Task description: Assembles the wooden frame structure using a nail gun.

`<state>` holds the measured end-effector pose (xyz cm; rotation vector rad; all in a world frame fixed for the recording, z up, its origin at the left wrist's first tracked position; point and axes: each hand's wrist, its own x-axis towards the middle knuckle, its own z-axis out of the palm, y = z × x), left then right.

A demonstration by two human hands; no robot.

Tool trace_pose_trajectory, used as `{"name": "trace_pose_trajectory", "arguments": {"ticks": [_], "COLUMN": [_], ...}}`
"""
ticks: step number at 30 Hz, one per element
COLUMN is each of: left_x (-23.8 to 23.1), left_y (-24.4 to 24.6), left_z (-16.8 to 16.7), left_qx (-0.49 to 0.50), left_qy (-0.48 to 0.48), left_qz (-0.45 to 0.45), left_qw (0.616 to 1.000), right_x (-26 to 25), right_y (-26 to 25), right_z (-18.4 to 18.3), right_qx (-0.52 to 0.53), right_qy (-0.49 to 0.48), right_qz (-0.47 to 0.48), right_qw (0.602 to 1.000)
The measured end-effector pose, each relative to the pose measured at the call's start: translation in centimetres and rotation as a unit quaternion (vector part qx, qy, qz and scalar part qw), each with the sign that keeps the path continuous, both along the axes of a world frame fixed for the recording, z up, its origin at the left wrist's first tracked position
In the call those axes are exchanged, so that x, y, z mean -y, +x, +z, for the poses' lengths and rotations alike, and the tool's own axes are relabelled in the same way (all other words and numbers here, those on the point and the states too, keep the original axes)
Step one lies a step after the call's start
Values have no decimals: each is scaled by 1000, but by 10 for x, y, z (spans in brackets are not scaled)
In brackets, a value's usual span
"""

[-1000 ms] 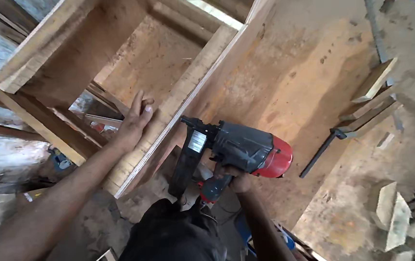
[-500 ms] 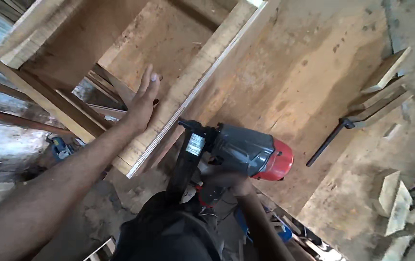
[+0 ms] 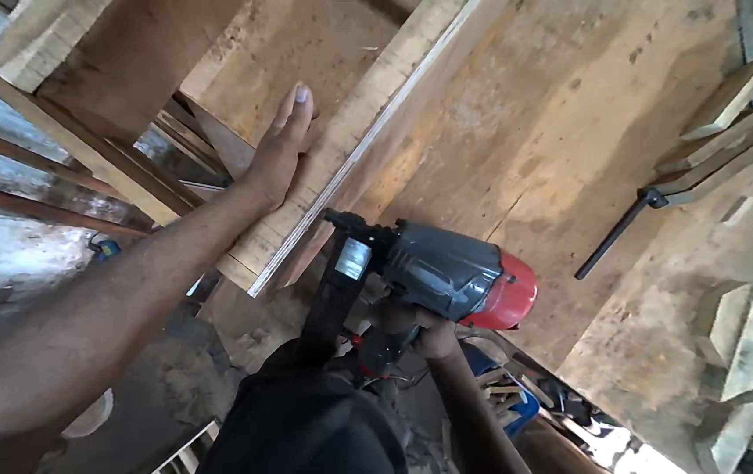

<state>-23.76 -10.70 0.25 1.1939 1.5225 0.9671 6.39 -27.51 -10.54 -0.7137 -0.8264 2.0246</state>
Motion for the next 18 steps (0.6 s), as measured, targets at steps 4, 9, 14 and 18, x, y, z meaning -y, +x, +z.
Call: {"name": "trace_pose_trajectory", "arguments": {"ticks": [4, 9, 14, 18], "left_x": [-1, -2, -3, 1], "left_y": [-2, -3, -4, -4], "left_z": [-1, 0, 3, 4], "left_qx": [14, 27, 38, 40], "left_qy": [-8, -31, -37, -28], "left_qz": [-6, -3, -2, 1], "left_qw": [1000, 999, 999, 999], "right_x": [27, 52, 61, 53], "right_y": [-7, -19, -28, -2], "right_z": [-5, -7, -9, 21], "right_qx": [18, -1, 17, 145], "right_qy": [-3, 5, -30, 21], "right_qz": [13, 38, 41, 32], "right_qw": [1000, 999, 999, 989]}}
